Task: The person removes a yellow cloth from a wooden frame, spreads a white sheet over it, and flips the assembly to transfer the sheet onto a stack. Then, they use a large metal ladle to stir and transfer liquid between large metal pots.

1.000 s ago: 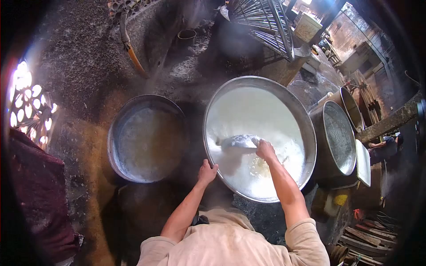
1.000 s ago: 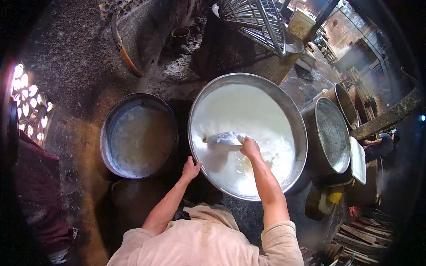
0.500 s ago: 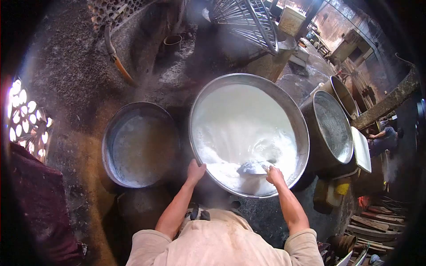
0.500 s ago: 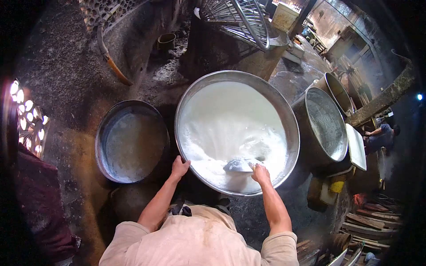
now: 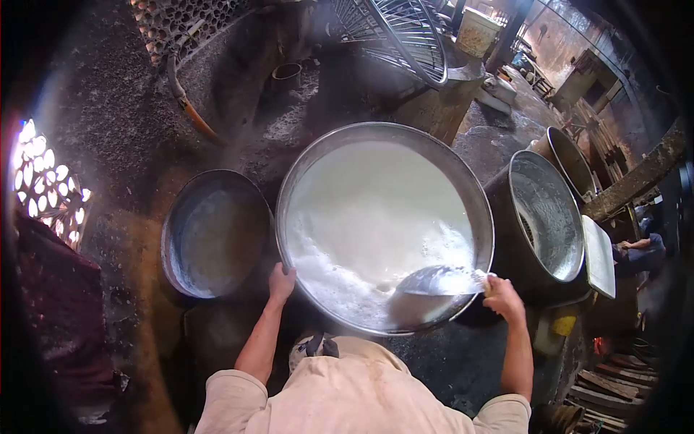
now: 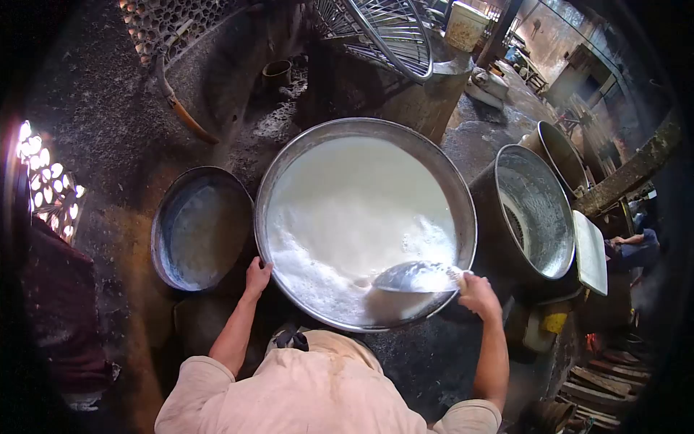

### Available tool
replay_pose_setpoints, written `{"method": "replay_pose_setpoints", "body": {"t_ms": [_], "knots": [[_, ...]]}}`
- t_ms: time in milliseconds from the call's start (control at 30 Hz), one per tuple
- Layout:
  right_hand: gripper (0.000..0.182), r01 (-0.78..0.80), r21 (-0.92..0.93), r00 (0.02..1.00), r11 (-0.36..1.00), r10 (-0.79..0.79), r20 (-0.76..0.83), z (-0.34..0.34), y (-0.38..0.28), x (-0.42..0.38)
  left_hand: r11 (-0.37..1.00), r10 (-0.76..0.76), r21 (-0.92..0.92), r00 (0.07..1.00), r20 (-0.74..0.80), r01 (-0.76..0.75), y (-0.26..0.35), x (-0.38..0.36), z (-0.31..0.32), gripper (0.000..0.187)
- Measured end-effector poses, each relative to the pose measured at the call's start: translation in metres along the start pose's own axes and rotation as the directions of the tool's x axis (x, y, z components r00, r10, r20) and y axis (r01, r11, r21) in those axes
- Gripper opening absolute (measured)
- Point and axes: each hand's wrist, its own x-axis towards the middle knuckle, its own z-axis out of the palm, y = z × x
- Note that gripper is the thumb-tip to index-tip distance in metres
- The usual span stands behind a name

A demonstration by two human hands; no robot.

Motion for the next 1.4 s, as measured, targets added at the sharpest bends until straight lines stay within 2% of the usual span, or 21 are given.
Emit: {"method": "replay_pose_setpoints", "body": {"t_ms": [33,100,167,200,233,300,367,433,467,500,567,633,700,833,900,967,1067,1167,1233,1367,1400], "knots": [[0.036,0.007,0.083,0.999,0.997,-0.004,-0.044,-0.011,0.006,0.004,0.999,0.028,0.017,0.997,-0.067,-0.027,-0.003,-0.004,0.006,0.035],[0.03,-0.031,0.168,0.996,0.985,0.045,-0.08,-0.032,-0.002,0.011,0.998,0.029,0.05,0.993,-0.111,-0.024,-0.009,-0.016,0.016,0.041],[0.031,-0.054,0.198,0.989,0.979,0.08,-0.126,-0.019,0.016,0.045,0.997,0.039,0.069,0.984,-0.171,-0.027,-0.009,-0.031,0.027,0.049],[0.031,-0.037,0.136,0.954,0.99,0.076,-0.291,0.002,0.035,0.075,0.995,0.023,0.099,0.99,-0.136,-0.01,-0.006,-0.039,0.028,0.057],[0.032,-0.03,0.072,0.893,0.997,0.059,-0.446,0.019,0.048,0.098,0.995,0.013,0.1,0.989,-0.148,0.002,-0.003,-0.045,0.03,0.057],[0.04,-0.102,0.021,0.854,0.995,0.099,-0.511,0.037,0.042,0.125,0.991,-0.115,0.053,0.989,-0.091,0.12,0.003,-0.055,0.031,0.062],[0.053,-0.009,-0.028,0.844,1.0,-0.008,-0.536,0.065,0.064,0.159,0.979,-0.196,0.041,0.978,-0.07,0.199,0.02,-0.062,0.024,0.064],[0.055,-0.083,0.18,0.942,0.98,0.136,-0.306,0.084,0.07,0.179,0.991,-0.111,0.064,0.991,-0.081,0.116,0.009,-0.058,0.025,0.063],[0.052,-0.139,0.259,0.952,0.956,0.201,-0.229,0.079,0.047,0.162,0.991,-0.117,0.061,0.989,-0.089,0.123,0.006,-0.056,0.024,0.063],[0.044,-0.09,0.266,0.953,0.96,0.161,-0.257,0.084,0.039,0.155,0.992,-0.107,0.064,0.991,-0.075,0.111,0.004,-0.055,0.024,0.063],[0.037,-0.022,0.326,0.975,0.945,0.093,-0.203,0.101,0.036,0.153,0.992,-0.1,0.065,0.993,-0.061,0.104,-0.004,-0.053,0.025,0.063],[0.035,-0.035,0.324,0.982,0.945,0.093,-0.164,0.117,0.026,0.145,0.995,-0.082,0.048,0.995,-0.048,0.084,-0.011,-0.05,0.026,0.064],[0.038,-0.062,0.363,0.99,0.93,0.103,-0.094,0.135,0.015,0.138,0.995,-0.091,0.043,0.995,-0.05,0.093,-0.003,-0.053,0.024,0.064],[0.043,-0.032,0.384,0.997,0.923,0.059,-0.059,0.173,-0.005,0.121,0.986,-0.16,-0.041,0.987,-0.018,0.159,0.011,-0.058,0.017,0.065],[0.048,-0.048,0.407,0.998,0.912,0.061,-0.019,0.187,-0.021,0.111,0.989,-0.145,-0.019,0.989,-0.005,0.145,0.003,-0.052,0.017,0.064],[0.047,-0.041,0.436,0.999,0.899,0.041,0.008,0.199,-0.037,0.101,0.992,-0.13,0.003,0.991,0.012,0.13,-0.002,-0.043,0.015,0.064],[0.038,-0.03,0.425,1.0,0.904,0.025,0.017,0.22,-0.064,0.085,0.978,-0.185,-0.097,0.982,0.028,0.187,-0.002,-0.025,0.006,0.061],[0.041,-0.059,0.458,0.995,0.887,0.018,0.094,0.234,-0.09,0.068,0.987,-0.101,-0.129,0.994,-0.047,0.094,-0.01,-0.002,0.0,0.06],[0.03,-0.062,0.496,0.997,0.866,0.028,0.075,0.241,-0.109,0.053,0.973,-0.049,-0.225,0.998,-0.026,0.042,-0.021,0.019,-0.001,0.059],[0.031,-0.12,0.521,0.989,0.845,0.057,0.135,0.236,-0.145,0.033,0.977,0.015,-0.212,1.0,0.022,-0.009,-0.024,0.043,-0.008,0.057],[0.031,-0.142,0.567,0.984,0.811,0.054,0.17,0.23,-0.153,0.027,0.98,0.037,-0.198,0.995,0.096,-0.018,-0.024,0.045,-0.01,0.056]]}}
